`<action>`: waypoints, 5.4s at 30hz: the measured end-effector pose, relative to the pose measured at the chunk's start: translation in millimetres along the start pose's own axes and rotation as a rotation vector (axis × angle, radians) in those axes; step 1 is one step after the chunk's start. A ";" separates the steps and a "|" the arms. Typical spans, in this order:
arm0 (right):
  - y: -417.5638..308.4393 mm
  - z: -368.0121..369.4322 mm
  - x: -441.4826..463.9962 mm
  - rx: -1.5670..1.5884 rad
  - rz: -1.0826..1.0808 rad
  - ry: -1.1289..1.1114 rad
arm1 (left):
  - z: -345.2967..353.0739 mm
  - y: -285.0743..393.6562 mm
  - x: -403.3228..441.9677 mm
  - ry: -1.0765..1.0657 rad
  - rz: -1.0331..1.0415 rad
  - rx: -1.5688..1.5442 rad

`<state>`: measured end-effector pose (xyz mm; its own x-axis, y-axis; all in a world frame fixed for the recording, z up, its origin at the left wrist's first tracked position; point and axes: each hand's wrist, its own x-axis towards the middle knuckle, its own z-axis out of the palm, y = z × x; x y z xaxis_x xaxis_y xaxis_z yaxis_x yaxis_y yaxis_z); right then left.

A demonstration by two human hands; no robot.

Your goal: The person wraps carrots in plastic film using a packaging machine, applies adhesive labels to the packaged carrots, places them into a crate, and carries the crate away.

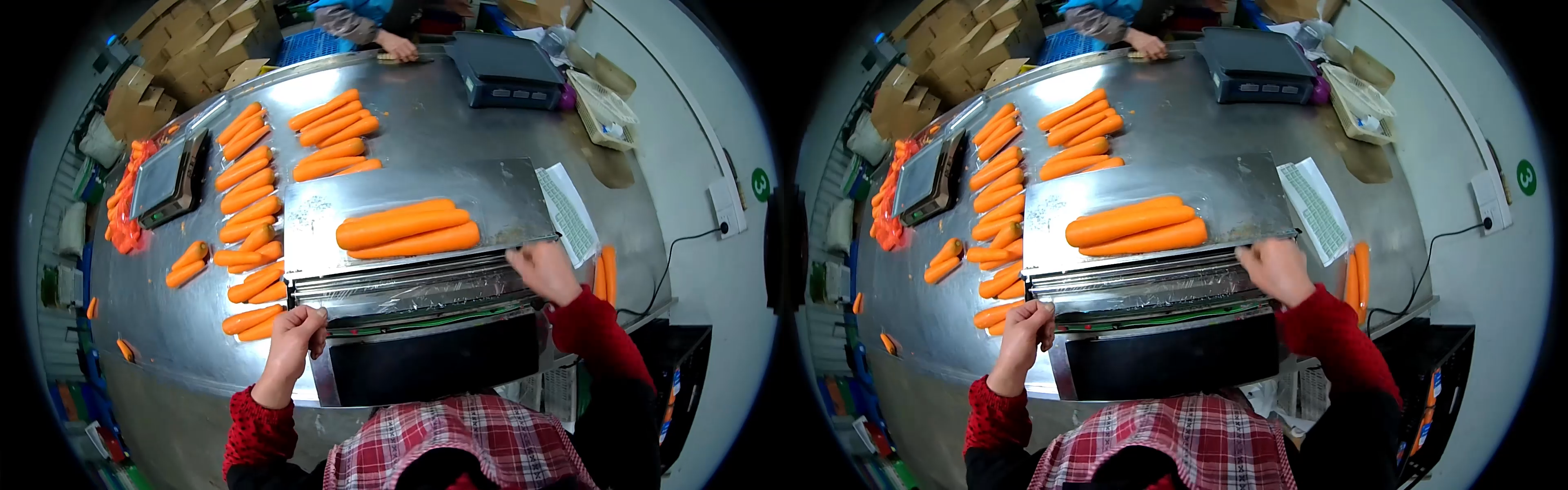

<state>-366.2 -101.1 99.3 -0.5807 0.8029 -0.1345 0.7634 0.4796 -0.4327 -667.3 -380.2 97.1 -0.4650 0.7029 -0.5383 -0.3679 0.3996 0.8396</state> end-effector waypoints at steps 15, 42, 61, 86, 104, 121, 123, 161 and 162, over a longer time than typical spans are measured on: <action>-25.4 -22.6 -22.1 1.983 -0.040 -0.180 | -12.3 58.2 8.3 -0.273 0.467 -0.717; -27.1 -17.8 -49.0 0.811 -0.191 -0.630 | 21.8 -3.0 -49.1 -0.009 0.553 0.385; 16.1 97.2 -150.2 1.041 0.164 0.092 | -4.9 -122.2 -60.7 0.296 0.313 0.073; 11.7 180.7 -238.8 1.616 1.102 -0.103 | -22.9 -196.2 -116.7 0.029 -0.457 -0.335; -80.0 -34.7 -223.0 0.296 -0.766 0.364 | 96.4 -110.0 -89.3 -0.949 -0.080 -0.094; 2.8 61.2 -241.7 0.631 -0.027 0.075 | 150.7 -82.2 -47.9 -1.403 0.647 -0.740; 13.0 66.0 -245.1 0.838 0.155 0.058 | 152.5 -59.9 -55.5 -1.240 -0.206 -0.482; 149.5 5.5 -169.2 0.267 0.377 0.742 | -188.1 -108.1 40.1 -0.033 0.388 1.787; 140.4 8.9 -174.5 0.327 0.369 0.687 | -190.3 -113.6 42.0 -0.041 0.348 1.786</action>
<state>-160.2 -177.1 54.1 0.0715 0.9754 0.2087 0.6885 0.1031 -0.7178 -798.3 -508.0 -34.8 -0.2953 0.8840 -0.3624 0.9510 0.3082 -0.0230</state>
